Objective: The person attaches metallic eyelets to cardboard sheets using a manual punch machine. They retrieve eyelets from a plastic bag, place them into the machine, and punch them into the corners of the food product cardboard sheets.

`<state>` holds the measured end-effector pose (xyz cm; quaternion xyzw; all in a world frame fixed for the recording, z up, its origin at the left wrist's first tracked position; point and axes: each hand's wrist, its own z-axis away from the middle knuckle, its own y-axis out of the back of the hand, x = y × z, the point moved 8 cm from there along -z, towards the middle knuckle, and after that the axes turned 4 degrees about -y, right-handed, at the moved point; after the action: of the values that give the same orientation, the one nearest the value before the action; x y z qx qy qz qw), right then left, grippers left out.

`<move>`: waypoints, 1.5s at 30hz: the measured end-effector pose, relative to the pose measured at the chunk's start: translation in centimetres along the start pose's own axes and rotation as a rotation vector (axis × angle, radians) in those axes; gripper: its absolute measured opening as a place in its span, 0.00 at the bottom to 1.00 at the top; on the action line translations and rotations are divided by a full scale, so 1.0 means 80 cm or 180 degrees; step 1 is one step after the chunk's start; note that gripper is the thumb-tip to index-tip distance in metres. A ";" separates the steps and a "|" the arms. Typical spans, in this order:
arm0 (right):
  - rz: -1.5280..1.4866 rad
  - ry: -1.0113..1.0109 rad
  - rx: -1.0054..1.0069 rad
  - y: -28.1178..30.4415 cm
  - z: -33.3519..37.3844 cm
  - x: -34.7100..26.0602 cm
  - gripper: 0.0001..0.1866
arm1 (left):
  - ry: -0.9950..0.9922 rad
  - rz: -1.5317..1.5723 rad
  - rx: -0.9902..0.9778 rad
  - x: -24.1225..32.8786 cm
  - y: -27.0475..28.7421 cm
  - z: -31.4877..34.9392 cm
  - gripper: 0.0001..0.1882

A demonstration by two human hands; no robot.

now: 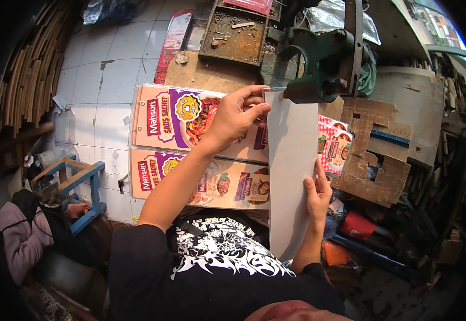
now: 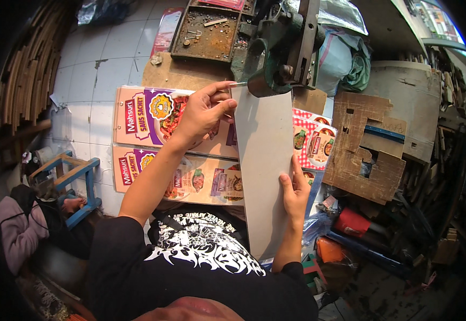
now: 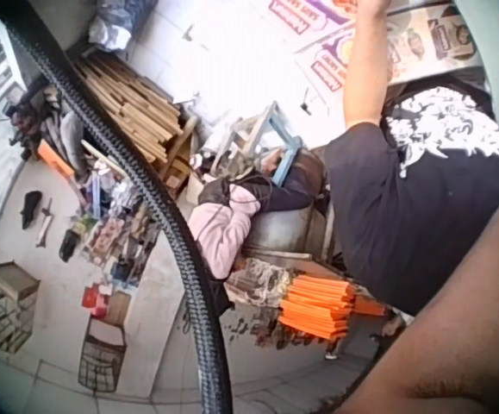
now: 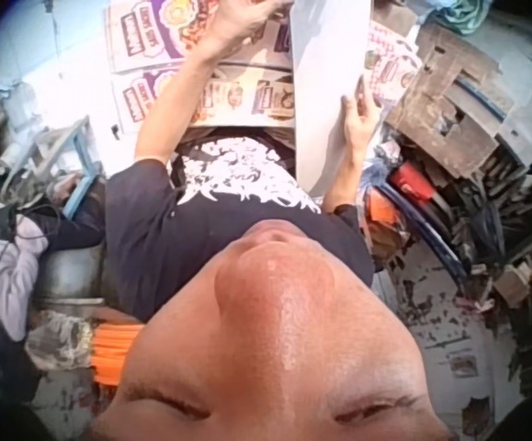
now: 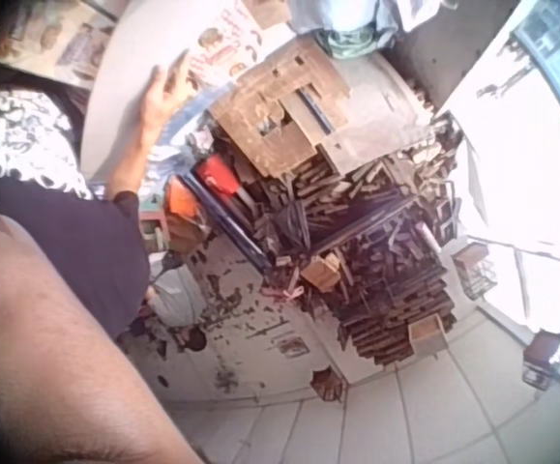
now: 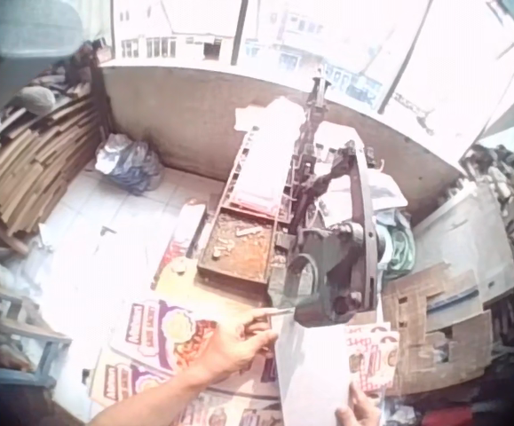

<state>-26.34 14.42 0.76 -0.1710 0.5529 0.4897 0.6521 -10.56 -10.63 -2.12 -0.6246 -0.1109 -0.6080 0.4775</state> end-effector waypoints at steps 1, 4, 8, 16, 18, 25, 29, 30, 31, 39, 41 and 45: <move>-0.0028 -0.0012 0.0006 0.000 0.001 0.001 0.30 | 0.0001 -0.0016 -0.0004 0.001 0.000 0.001 0.23; -0.0027 -0.0057 0.0031 0.002 0.002 0.004 0.30 | 0.0030 -0.0005 -0.0022 0.003 -0.002 0.002 0.23; 0.0051 0.0078 0.0159 0.004 0.002 0.002 0.29 | -0.0005 0.0010 -0.0002 0.005 -0.003 0.002 0.21; 0.0035 -0.0054 0.0000 0.001 0.001 -0.001 0.30 | -0.0012 0.0021 -0.0015 0.004 -0.003 0.002 0.22; 0.0007 -0.0079 0.0003 0.000 0.001 0.000 0.30 | -0.0116 0.0033 -0.0008 -0.005 -0.002 0.000 0.23; 0.0040 0.0229 0.0137 0.005 0.006 -0.008 0.29 | -0.0122 -0.0152 0.0030 0.009 -0.003 0.006 0.23; 0.0011 0.0578 0.0173 0.013 0.016 -0.010 0.30 | -0.0261 -0.0293 -0.0045 0.003 -0.005 0.009 0.22; -0.0222 0.0424 0.0058 0.011 0.019 -0.014 0.30 | -0.0281 -0.0309 -0.0048 -0.001 -0.005 0.009 0.22; -0.0457 0.0250 -0.0045 0.008 0.029 -0.018 0.30 | -0.0439 -0.0321 -0.0066 0.002 -0.010 0.012 0.21; 0.1418 0.1066 0.0627 0.062 0.152 -0.140 0.13 | -0.0648 -0.0631 0.0500 0.034 -0.017 0.131 0.16; 0.2228 0.2426 0.0858 0.051 0.200 -0.197 0.11 | -0.0727 -0.0029 0.0341 0.051 -0.020 0.164 0.25; 0.2633 0.3764 0.0892 0.004 0.251 -0.207 0.15 | -0.0557 0.1023 -0.0345 0.104 -0.042 0.251 0.46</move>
<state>-13.98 22.45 22.22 -0.0990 0.8891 0.4464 0.0226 2.09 2.13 10.58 -0.7095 -0.0180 -0.4723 0.5226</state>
